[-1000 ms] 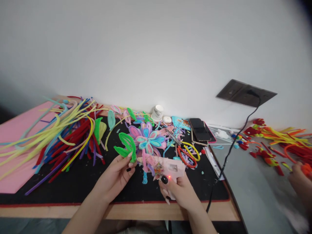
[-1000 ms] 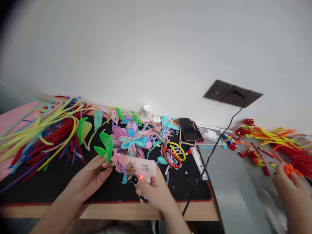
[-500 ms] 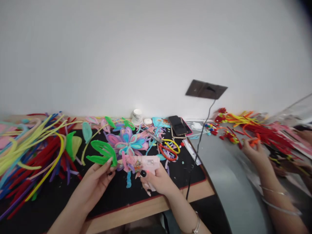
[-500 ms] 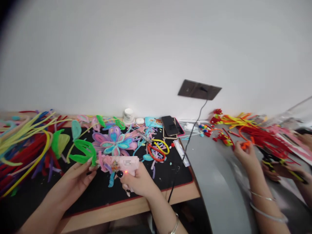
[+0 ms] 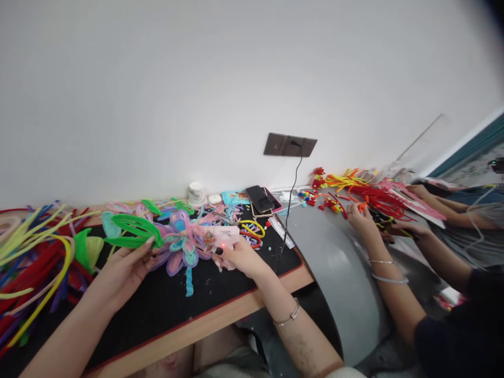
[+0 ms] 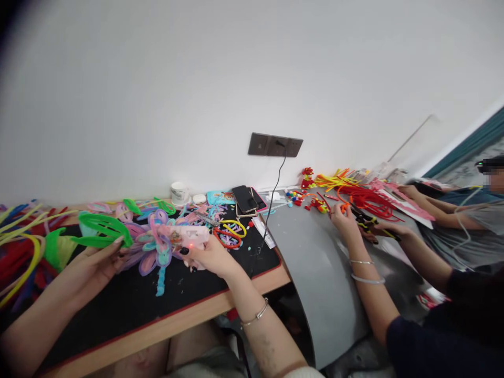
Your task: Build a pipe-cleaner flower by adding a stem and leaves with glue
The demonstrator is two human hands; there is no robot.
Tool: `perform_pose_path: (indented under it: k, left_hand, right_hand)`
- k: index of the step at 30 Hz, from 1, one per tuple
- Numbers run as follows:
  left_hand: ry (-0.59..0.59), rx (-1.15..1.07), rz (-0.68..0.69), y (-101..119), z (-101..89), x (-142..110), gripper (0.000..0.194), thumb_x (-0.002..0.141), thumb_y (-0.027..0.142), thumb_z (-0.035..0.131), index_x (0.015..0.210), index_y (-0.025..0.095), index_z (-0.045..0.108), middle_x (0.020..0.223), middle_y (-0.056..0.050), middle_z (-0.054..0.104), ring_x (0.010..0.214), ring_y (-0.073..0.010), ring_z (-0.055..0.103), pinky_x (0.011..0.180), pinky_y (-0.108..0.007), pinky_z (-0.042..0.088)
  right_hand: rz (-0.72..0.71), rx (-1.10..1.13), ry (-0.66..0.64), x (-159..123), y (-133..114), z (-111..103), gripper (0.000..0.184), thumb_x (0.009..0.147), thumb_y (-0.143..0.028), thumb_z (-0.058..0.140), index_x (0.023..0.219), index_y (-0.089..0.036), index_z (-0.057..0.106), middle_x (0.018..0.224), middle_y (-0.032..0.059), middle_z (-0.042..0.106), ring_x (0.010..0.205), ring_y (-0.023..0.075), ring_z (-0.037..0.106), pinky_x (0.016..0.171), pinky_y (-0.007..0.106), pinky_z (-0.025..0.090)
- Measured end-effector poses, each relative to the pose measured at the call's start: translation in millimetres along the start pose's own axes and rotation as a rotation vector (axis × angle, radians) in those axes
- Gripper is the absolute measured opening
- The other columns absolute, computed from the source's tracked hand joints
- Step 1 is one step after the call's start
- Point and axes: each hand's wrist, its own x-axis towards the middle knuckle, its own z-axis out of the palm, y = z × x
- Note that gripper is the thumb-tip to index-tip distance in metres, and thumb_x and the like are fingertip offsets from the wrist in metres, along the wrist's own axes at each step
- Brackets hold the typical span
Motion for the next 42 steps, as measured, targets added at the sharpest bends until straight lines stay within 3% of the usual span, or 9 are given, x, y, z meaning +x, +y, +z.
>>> perform_pose_path:
  k: [5, 10, 17, 25, 33, 42]
  left_hand:
    - [-0.05, -0.011, 0.02, 2, 3.8, -1, 0.007, 0.072, 0.011, 0.069, 0.068, 0.012, 0.064, 0.06, 0.0, 0.066, 0.055, -0.0104, 0.061, 0.051, -0.017, 0.052]
    - [-0.129, -0.068, 0.111, 1, 3.4, 11, 0.007, 0.073, 0.011, 0.07, 0.07, 0.013, 0.064, 0.06, 0.002, 0.065, 0.058, -0.0086, 0.061, 0.054, -0.014, 0.051]
    - [-0.195, -0.097, 0.124, -8, 6.0, 15, 0.01, 0.082, 0.009, 0.059, 0.073, 0.013, 0.061, 0.06, 0.004, 0.062, 0.057, -0.0064, 0.06, 0.057, -0.014, 0.052]
    - [-0.141, -0.157, 0.113, -7, 4.7, -4, 0.02, 0.085, 0.005, 0.055, 0.067, 0.012, 0.061, 0.058, 0.002, 0.061, 0.053, -0.0073, 0.059, 0.052, -0.014, 0.051]
    - [-0.018, -0.335, 0.083, -36, -8.5, -26, 0.016, 0.077, 0.004, 0.064, 0.064, 0.013, 0.064, 0.057, 0.002, 0.061, 0.053, -0.0073, 0.059, 0.053, -0.014, 0.053]
    - [-0.041, -0.322, 0.077, -46, -10.1, -30, 0.012, 0.067, 0.007, 0.075, 0.069, 0.014, 0.065, 0.063, 0.001, 0.063, 0.055, -0.0081, 0.061, 0.053, -0.016, 0.053]
  right_hand:
    - [-0.011, 0.019, 0.137, 11, 3, -1, 0.041, 0.07, -0.053, 0.068, 0.082, -0.016, 0.056, 0.047, -0.008, 0.046, 0.04, 0.0058, 0.037, 0.04, 0.019, 0.03]
    - [-0.021, 0.06, 0.153, 13, 13, 0, 0.04, 0.07, -0.052, 0.069, 0.08, -0.016, 0.056, 0.045, -0.009, 0.043, 0.037, 0.0057, 0.036, 0.037, 0.019, 0.028]
    - [-0.037, 0.053, 0.24, 10, 30, 12, 0.043, 0.07, -0.056, 0.068, 0.082, -0.017, 0.055, 0.041, -0.0108, 0.041, 0.033, 0.006, 0.034, 0.035, 0.021, 0.033]
    - [-0.032, 0.128, 0.341, 6, 33, 18, 0.047, 0.066, -0.059, 0.069, 0.082, -0.018, 0.052, 0.042, -0.0107, 0.04, 0.035, 0.0061, 0.033, 0.035, 0.02, 0.032]
    - [-0.018, 0.042, 0.184, -3, 38, 13, 0.039, 0.073, -0.055, 0.064, 0.078, -0.017, 0.053, 0.042, -0.0107, 0.039, 0.034, 0.0051, 0.032, 0.036, 0.02, 0.035]
    - [0.02, -0.204, 0.012, -10, 36, 15, 0.021, 0.079, -0.035, 0.061, 0.087, -0.016, 0.056, 0.046, -0.0096, 0.041, 0.037, 0.0056, 0.033, 0.038, 0.019, 0.03]
